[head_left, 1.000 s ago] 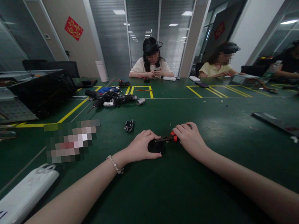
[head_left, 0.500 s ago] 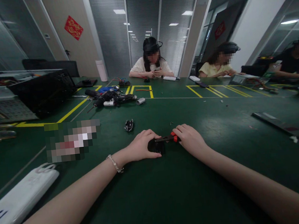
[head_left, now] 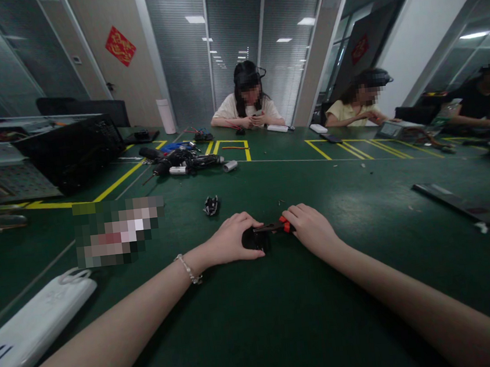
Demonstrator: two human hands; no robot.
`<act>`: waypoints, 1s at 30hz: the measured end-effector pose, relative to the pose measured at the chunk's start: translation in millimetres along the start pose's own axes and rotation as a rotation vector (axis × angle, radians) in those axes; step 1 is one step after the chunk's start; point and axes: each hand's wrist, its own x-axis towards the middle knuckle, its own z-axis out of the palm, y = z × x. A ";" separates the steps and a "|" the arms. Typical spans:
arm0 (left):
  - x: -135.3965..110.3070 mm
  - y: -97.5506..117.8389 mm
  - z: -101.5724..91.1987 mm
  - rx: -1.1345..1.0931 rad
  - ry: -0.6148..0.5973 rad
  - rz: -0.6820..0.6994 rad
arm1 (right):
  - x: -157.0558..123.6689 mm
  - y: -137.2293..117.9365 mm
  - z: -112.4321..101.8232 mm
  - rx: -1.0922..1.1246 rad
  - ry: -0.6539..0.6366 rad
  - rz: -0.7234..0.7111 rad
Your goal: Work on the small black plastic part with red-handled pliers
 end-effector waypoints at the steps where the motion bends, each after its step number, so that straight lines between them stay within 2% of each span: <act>1: 0.0 -0.1 0.1 0.003 0.001 -0.002 | -0.2 0.0 -0.2 -0.003 0.000 0.000; 14: 1.4 -1.0 0.8 0.007 0.009 0.025 | 0.1 -1.5 -1.4 -0.033 -0.014 0.003; 20: 0.4 0.1 -0.5 -0.001 -0.011 -0.011 | 0.2 -2.6 -4.1 -0.045 -0.041 0.022; 30: 1.2 -0.8 0.9 0.003 0.001 -0.011 | -1.6 0.3 0.8 -0.042 0.007 -0.020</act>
